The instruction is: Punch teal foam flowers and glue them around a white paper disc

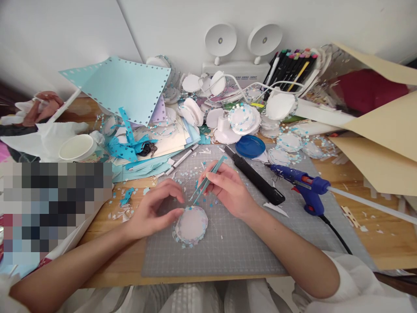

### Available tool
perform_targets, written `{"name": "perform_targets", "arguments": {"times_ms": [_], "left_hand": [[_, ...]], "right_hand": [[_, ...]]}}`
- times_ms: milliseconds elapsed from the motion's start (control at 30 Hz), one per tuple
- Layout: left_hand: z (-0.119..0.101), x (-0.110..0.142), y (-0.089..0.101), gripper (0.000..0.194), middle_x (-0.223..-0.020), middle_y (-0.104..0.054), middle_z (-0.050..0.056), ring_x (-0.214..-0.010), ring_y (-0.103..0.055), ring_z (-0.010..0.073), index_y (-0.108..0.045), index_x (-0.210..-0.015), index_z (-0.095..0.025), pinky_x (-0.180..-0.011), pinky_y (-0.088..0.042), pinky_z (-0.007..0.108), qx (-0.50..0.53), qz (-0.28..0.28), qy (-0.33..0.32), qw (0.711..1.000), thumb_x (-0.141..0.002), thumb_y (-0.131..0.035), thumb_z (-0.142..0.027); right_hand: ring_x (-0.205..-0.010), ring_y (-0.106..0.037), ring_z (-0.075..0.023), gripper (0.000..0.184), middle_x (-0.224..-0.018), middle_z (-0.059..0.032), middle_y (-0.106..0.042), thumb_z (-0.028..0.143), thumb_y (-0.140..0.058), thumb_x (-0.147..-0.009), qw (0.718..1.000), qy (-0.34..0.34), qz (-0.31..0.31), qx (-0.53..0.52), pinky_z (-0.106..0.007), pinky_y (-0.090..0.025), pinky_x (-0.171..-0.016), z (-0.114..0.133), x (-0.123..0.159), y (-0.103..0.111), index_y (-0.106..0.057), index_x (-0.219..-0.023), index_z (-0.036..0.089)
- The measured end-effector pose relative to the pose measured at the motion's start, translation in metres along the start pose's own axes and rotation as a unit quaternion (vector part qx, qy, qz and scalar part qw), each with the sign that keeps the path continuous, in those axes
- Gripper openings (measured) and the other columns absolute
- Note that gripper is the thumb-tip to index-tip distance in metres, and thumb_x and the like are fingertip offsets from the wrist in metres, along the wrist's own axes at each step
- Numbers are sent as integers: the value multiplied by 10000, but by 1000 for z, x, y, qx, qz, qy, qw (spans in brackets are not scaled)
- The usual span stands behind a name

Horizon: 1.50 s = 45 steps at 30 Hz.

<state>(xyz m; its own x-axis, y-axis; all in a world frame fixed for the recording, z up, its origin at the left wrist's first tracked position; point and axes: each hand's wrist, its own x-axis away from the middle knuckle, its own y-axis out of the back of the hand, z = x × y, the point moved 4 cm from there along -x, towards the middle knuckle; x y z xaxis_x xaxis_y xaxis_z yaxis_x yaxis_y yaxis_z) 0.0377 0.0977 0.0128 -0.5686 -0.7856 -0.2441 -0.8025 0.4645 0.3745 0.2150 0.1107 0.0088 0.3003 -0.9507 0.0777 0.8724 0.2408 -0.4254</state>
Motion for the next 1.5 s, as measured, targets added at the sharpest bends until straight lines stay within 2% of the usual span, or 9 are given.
{"name": "perform_targets", "arguments": {"times_ms": [133,300,467,600,900,1033,1167,1333,1500], "left_hand": [[8,1,4,136,-788,-547,42,-774,-512,153,-556,-765,-156,-726,-416,281,91,-7,47,995,-862,-579,-247],[10,3,3,203,-773,-538,33,-748,-498,143,-506,-734,-160,-697,-417,264,165,2,76,983,-869,-585,-290],[9,1,3,195,-787,-550,33,-755,-516,143,-554,-823,-156,-692,-429,251,174,-34,86,980,-847,-622,-338],[9,-1,4,174,-755,-546,24,-730,-509,132,-573,-799,-153,-666,-419,237,167,-62,94,979,-858,-614,-311],[11,0,4,222,-735,-503,5,-697,-450,113,-551,-753,-146,-637,-372,228,215,-59,137,965,-848,-633,-329],[19,3,2,251,-732,-497,7,-693,-442,121,-549,-743,-151,-621,-352,235,295,-62,152,941,-808,-673,-360],[20,4,-2,245,-713,-480,6,-704,-438,128,-551,-721,-145,-651,-333,249,377,-41,155,912,-781,-699,-331],[17,4,-10,228,-680,-451,1,-690,-414,135,-548,-715,-144,-664,-304,261,484,5,164,859,-777,-691,-310],[12,3,-13,195,-720,-464,22,-726,-426,148,-552,-708,-136,-690,-311,272,550,17,170,818,-769,-680,-268]], "right_hand": [[-691,-596,-118,101,-878,-35,-662,271,-643,-811,1000,1,30,4,-276,-500,-662,-2,2,-2,-599,-870,201],[-690,-604,-130,130,-886,-43,-671,290,-670,-794,999,3,23,27,-300,-520,-673,-2,1,-3,-606,-867,202],[-717,-607,-136,133,-904,-48,-665,289,-664,-807,998,21,38,52,-314,-524,-689,-3,2,-5,-602,-878,196],[-756,-615,-139,97,-945,-48,-663,259,-640,-836,995,42,59,70,-323,-522,-716,-5,3,-5,-607,-910,205],[-765,-628,-148,99,-934,-51,-680,257,-652,-832,991,62,50,106,-318,-535,-689,-6,4,-2,-640,-917,208],[-720,-636,-131,89,-924,-43,-688,238,-655,-831,990,60,65,111,-295,-542,-656,-5,4,-2,-659,-916,211],[-707,-647,-124,93,-872,-35,-697,200,-658,-827,988,72,80,108,-267,-539,-633,-1,5,-2,-668,-919,213],[-667,-646,-124,109,-790,-32,-689,201,-660,-826,984,89,107,112,-269,-536,-621,-1,5,-3,-669,-934,198],[-666,-647,-133,113,-815,-38,-687,217,-672,-816,982,98,112,120,-275,-529,-595,-1,4,-3,-677,-929,201]]}}
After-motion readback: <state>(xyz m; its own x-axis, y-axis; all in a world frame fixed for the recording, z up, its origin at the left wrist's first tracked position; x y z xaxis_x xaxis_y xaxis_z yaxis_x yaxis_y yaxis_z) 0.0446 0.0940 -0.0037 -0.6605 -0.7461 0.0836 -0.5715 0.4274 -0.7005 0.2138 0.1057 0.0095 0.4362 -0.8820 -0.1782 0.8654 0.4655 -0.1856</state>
